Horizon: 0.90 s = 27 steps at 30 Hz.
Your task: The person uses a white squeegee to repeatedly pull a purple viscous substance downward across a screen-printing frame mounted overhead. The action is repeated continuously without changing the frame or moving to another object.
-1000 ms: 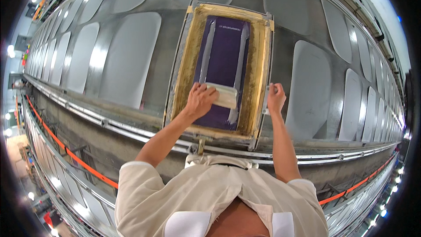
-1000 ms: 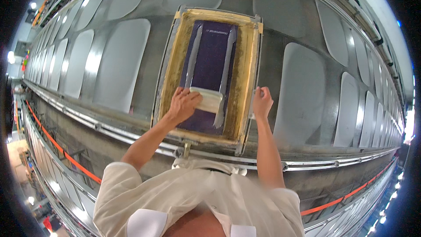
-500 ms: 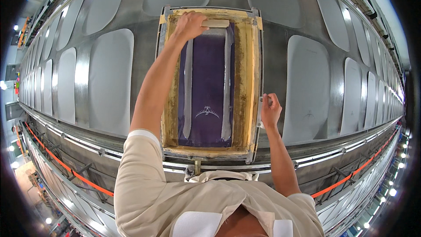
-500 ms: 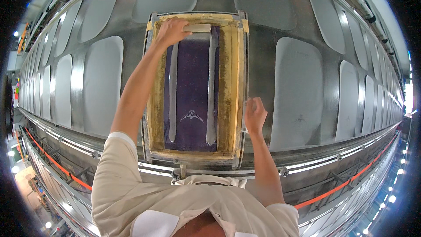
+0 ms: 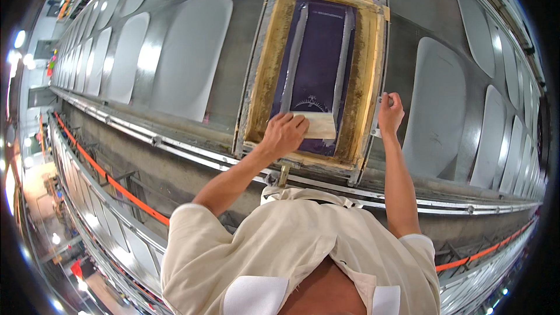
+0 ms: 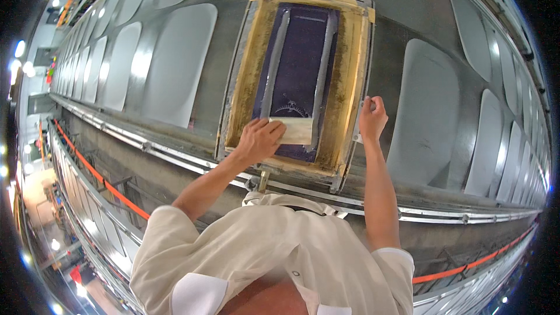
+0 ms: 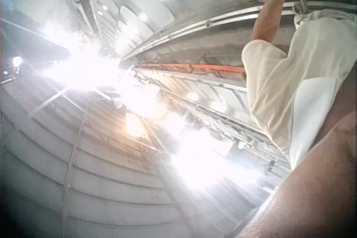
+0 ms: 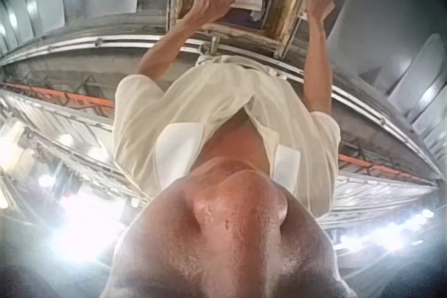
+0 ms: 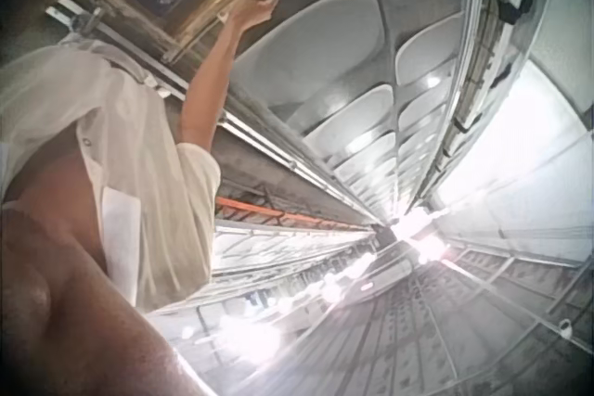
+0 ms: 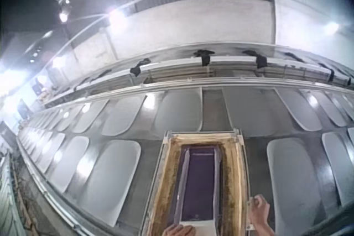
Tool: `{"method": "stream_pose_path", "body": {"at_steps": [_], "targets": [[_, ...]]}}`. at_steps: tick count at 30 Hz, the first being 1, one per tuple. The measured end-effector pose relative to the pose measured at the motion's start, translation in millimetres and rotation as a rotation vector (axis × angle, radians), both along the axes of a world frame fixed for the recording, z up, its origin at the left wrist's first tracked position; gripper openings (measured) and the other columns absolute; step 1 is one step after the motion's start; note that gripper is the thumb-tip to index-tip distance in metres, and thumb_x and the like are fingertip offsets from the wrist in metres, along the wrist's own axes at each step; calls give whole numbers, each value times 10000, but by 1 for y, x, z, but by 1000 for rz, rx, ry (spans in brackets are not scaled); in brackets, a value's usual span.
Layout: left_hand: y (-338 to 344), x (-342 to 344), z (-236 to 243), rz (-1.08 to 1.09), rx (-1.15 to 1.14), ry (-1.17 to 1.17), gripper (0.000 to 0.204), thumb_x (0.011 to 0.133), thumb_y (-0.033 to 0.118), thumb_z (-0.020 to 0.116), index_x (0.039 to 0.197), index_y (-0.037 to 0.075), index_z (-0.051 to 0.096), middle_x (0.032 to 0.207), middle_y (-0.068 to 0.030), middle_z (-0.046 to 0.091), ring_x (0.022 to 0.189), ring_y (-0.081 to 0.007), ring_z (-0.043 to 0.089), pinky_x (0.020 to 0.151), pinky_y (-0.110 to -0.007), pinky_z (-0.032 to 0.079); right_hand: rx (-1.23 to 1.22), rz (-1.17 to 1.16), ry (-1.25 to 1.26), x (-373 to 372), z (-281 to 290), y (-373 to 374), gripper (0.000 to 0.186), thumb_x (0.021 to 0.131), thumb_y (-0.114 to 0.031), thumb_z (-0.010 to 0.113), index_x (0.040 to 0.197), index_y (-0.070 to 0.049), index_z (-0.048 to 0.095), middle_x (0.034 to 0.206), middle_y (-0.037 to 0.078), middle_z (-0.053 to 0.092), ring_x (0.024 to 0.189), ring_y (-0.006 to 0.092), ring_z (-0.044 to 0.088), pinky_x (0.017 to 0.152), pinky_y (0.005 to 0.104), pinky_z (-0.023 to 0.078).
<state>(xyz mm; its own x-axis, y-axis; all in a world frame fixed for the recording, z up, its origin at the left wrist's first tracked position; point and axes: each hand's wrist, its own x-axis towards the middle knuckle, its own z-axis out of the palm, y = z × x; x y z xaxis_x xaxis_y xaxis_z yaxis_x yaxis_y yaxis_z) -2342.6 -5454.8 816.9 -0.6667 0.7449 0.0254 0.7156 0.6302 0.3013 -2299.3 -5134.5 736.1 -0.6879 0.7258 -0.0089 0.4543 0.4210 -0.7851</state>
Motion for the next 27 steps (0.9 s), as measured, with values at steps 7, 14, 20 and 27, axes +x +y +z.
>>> {"method": "stream_pose_path", "body": {"at_steps": [7,14,20,27], "targets": [[-36,38,23,891,-7,-189,402,772,341,796,824,-47,702,779,-253,693,767,-400,703,691,-460,531,-5,40,18,-2,-9,0,260,984,-286,614,895,-46,574,771,157,662,734,414,662,668,430,509],[-67,28,3,1220,308,-460,413,764,296,756,925,-84,731,797,-216,737,770,-336,741,721,-440,555,-93,28,27,-1,-10,4,275,990,-296,612,908,-36,570,828,186,667,805,421,669,712,444,510],[27,-1,20,811,-88,-336,375,769,358,688,895,7,730,944,-247,722,939,-455,682,834,-514,545,-72,20,35,3,-10,5,275,977,-299,623,904,-37,581,816,194,663,788,447,652,695,471,506],[35,-67,21,559,-118,40,220,799,245,700,918,62,729,863,-178,732,871,-383,716,760,-510,562,-45,7,55,2,-14,5,273,970,-303,631,906,-40,598,797,199,663,771,446,654,679,472,502]]}}
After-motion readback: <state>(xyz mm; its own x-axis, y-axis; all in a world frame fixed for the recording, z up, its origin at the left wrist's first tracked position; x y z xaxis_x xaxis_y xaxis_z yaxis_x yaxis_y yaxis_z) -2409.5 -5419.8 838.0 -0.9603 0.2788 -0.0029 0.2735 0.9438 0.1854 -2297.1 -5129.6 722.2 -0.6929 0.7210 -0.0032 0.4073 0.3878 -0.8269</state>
